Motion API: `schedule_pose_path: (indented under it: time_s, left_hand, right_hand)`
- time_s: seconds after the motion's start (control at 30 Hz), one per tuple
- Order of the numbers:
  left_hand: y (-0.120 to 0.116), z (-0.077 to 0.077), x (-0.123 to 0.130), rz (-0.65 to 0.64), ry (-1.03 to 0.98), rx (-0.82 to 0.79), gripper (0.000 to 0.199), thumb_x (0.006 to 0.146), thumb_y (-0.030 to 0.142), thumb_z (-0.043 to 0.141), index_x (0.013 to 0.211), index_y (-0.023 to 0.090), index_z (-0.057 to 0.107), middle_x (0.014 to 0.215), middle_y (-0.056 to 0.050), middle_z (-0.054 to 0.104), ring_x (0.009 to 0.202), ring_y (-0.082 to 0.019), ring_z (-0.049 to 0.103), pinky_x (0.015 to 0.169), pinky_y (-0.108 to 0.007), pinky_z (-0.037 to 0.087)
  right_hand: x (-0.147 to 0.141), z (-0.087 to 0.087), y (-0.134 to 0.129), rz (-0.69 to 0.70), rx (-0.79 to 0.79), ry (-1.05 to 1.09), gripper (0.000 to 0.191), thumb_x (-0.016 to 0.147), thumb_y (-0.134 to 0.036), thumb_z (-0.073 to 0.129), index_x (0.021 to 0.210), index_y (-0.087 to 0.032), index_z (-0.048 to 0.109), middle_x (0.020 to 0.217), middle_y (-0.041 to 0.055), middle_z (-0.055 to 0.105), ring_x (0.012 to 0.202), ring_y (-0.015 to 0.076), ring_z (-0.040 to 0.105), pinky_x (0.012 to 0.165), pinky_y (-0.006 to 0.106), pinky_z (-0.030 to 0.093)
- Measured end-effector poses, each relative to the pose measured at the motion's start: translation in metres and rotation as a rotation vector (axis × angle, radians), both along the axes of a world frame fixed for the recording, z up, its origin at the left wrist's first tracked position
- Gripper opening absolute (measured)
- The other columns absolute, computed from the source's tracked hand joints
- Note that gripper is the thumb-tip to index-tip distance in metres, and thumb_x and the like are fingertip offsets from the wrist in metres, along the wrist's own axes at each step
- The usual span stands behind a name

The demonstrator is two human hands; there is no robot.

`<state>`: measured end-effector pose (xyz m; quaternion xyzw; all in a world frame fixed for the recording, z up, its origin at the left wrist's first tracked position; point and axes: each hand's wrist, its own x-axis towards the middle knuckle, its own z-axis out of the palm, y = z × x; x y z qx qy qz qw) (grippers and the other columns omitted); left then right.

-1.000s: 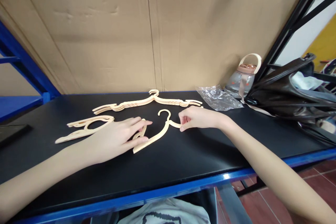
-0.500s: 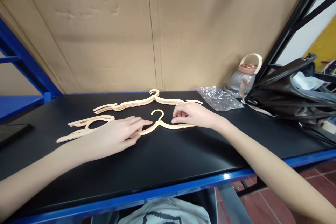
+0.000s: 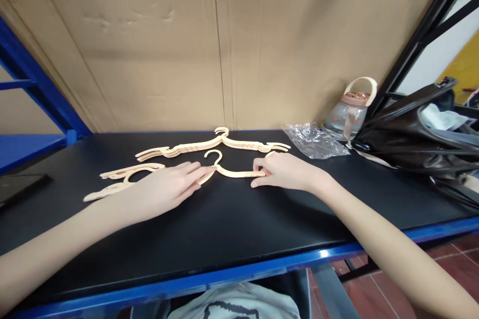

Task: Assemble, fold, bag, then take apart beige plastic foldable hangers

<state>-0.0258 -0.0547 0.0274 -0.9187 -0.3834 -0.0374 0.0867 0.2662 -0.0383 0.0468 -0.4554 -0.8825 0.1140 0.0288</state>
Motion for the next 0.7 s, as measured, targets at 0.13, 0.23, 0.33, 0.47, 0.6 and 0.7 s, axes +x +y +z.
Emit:
schedule_pose_path:
  time_s: [0.13,0.23,0.33,0.47,0.6,0.7]
  left_hand:
    - [0.0053,-0.0093,-0.0049,-0.037,-0.039,0.002,0.035,0.099,0.023,0.033,0.128,0.022,0.052,0.110,-0.010,0.059,0.096,-0.020,0.062,0.083,-0.030,0.049]
    - [0.0071,-0.0109,-0.0074,-0.046,-0.049,0.001,0.034,0.099,0.024,0.033,0.126,0.023,0.054,0.108,-0.010,0.059,0.094,-0.020,0.062,0.083,-0.030,0.049]
    - [0.0067,-0.0103,-0.0076,-0.041,-0.046,0.006,0.034,0.099,0.024,0.033,0.125,0.024,0.055,0.109,-0.009,0.058,0.095,-0.020,0.061,0.084,-0.030,0.049]
    - [0.0054,-0.0091,-0.0062,-0.034,-0.033,0.003,0.034,0.099,0.022,0.033,0.124,0.024,0.055,0.107,-0.009,0.059,0.094,-0.020,0.061,0.083,-0.030,0.049]
    - [0.0045,-0.0075,-0.0051,-0.033,-0.021,0.005,0.034,0.099,0.021,0.033,0.124,0.024,0.056,0.106,-0.009,0.059,0.093,-0.020,0.061,0.081,-0.029,0.049]
    - [0.0041,-0.0065,-0.0051,-0.038,0.008,0.025,0.035,0.098,0.019,0.032,0.125,0.024,0.055,0.109,-0.009,0.058,0.094,-0.021,0.061,0.077,-0.030,0.049]
  right_hand:
    - [-0.0020,-0.0039,-0.0007,0.013,0.053,0.026,0.030,0.085,-0.052,0.059,0.084,-0.022,0.060,0.073,-0.0013,0.059,0.067,0.0148,0.052,0.060,0.026,0.032]
    - [-0.0031,-0.0039,-0.0012,0.015,0.069,0.038,0.025,0.087,-0.045,0.059,0.080,-0.021,0.060,0.073,-0.0008,0.060,0.068,0.0151,0.053,0.062,0.026,0.033]
    - [-0.0027,-0.0022,-0.0011,0.039,0.075,0.035,0.020,0.089,-0.035,0.055,0.077,-0.021,0.061,0.075,-0.0001,0.062,0.072,0.0158,0.055,0.066,0.026,0.034]
    - [0.0009,-0.0016,0.0017,0.057,0.011,0.097,0.011,0.090,-0.029,0.054,0.094,-0.020,0.059,0.083,0.0005,0.067,0.077,0.0167,0.059,0.070,0.027,0.037]
    - [0.0034,-0.0026,0.0035,0.028,-0.009,0.104,0.016,0.087,-0.034,0.058,0.094,-0.020,0.060,0.088,0.0012,0.068,0.082,0.0180,0.060,0.072,0.028,0.038]
    - [0.0040,-0.0027,0.0029,0.055,-0.009,0.088,0.018,0.087,-0.039,0.059,0.087,-0.021,0.062,0.088,0.0012,0.065,0.080,0.0179,0.058,0.070,0.028,0.038]
